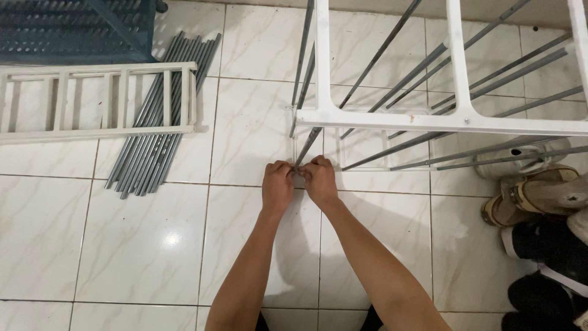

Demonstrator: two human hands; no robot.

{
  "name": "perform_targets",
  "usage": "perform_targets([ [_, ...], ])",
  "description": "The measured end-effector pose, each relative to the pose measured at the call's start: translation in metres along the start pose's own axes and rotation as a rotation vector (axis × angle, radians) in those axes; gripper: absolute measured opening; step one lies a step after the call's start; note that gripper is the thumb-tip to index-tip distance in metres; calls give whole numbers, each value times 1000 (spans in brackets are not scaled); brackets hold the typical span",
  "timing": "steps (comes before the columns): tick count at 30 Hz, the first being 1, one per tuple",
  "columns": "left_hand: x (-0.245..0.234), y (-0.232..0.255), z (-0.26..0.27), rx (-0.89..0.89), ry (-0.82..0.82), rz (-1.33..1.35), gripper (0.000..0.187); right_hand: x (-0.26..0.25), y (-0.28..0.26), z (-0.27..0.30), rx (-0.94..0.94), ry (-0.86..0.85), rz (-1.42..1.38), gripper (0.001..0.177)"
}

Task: The person assembles a white plastic storage shelf by inserting metal rods into the frame slots. They align the rods with the holes and push them through to form the shelf structure.

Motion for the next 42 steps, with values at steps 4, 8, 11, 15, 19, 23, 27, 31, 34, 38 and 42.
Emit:
perform_targets([
  [4, -7, 4, 0, 47, 49, -73, 13, -2, -1, 2, -31, -25, 42, 19],
  [8, -12, 5, 2, 6, 69, -81, 12, 0, 0, 2, -28, -46, 62, 21],
  [11, -7, 1, 0, -65, 25, -72, 12, 2, 7, 0, 17, -49, 72, 22],
  [15, -8, 2, 1, -40, 21, -57, 15, 3, 8, 0, 22, -33, 58, 21],
  [19, -11, 1, 2, -1, 44, -76, 13, 2, 6, 2, 15, 4, 66, 21],
  [23, -8, 0, 2, -1, 32, -110, 15, 2, 8, 3, 25, -14, 76, 24],
  [27, -10, 2, -1, -45, 2, -116, 14, 1, 9, 0, 78, -28, 74, 23],
  [31, -15, 15, -10, 27, -58, -143, 15, 0, 8, -1, 95, -29, 73, 24],
  [34, -20, 27, -14, 85, -96, -54, 15, 0, 12, -3, 104, -29, 57, 22],
  [38, -32, 42, -14, 100, -42, 19, 18, -4, 8, -4, 10, -26, 16, 21],
  [42, -35, 48, -15, 120, -47, -11, 16, -12, 17, 1, 72, -43, -17, 9],
])
Point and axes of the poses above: each hand's wrist, its own z-axis away from the middle knuckle, its own x-axis out of the palm, y = z × x, the point moved 10 cm from there along -z, towards the middle knuckle, and after that the axes turned 10 degrees about -z, right-handed, at the moved point
